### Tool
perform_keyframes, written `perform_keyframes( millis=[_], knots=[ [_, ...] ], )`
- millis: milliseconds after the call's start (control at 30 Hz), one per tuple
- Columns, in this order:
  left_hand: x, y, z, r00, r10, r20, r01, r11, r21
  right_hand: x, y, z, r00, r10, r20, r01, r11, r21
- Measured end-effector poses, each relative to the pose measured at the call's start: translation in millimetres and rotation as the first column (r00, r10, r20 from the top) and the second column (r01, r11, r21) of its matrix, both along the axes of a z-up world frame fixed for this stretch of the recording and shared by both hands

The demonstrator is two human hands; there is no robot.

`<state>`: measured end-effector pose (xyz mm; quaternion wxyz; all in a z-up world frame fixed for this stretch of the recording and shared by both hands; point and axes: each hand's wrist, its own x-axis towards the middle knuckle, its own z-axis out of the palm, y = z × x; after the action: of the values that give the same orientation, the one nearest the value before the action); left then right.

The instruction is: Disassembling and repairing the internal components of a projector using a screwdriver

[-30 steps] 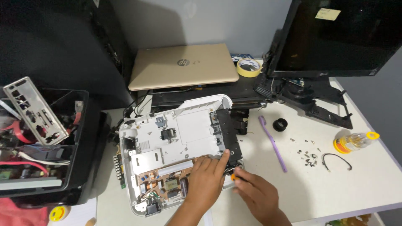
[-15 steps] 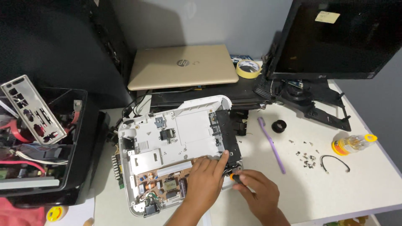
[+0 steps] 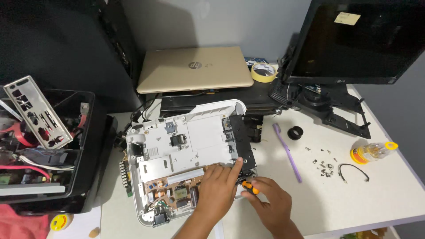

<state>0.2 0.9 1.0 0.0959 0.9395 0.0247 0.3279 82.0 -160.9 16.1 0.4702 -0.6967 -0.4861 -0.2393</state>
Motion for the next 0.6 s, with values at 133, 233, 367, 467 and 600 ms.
perform_keyframes(
  millis=[133,233,367,467,600],
  knots=[
    [-1,-1,1,0.999,0.028,-0.018,-0.028,0.999,0.015,-10,-13,-26,0.592,0.155,-0.791,-0.028,0.985,0.172],
    [1,2,-7,0.998,0.002,-0.066,-0.003,1.000,-0.014,-6,-1,16,0.993,-0.023,0.117,0.029,0.998,-0.050],
    [1,0,-4,0.994,-0.021,-0.103,0.019,1.000,-0.022,12,-6,-4,0.986,-0.141,0.094,0.140,0.990,0.018],
    [2,-3,-5,0.998,-0.005,-0.067,0.005,1.000,-0.002,22,-25,-25,1.000,0.001,-0.012,-0.001,1.000,0.018],
    [2,-3,-3,0.995,0.021,-0.097,-0.020,1.000,0.015,44,-66,-84,0.878,-0.072,-0.473,0.167,0.972,0.163]
  ],
)
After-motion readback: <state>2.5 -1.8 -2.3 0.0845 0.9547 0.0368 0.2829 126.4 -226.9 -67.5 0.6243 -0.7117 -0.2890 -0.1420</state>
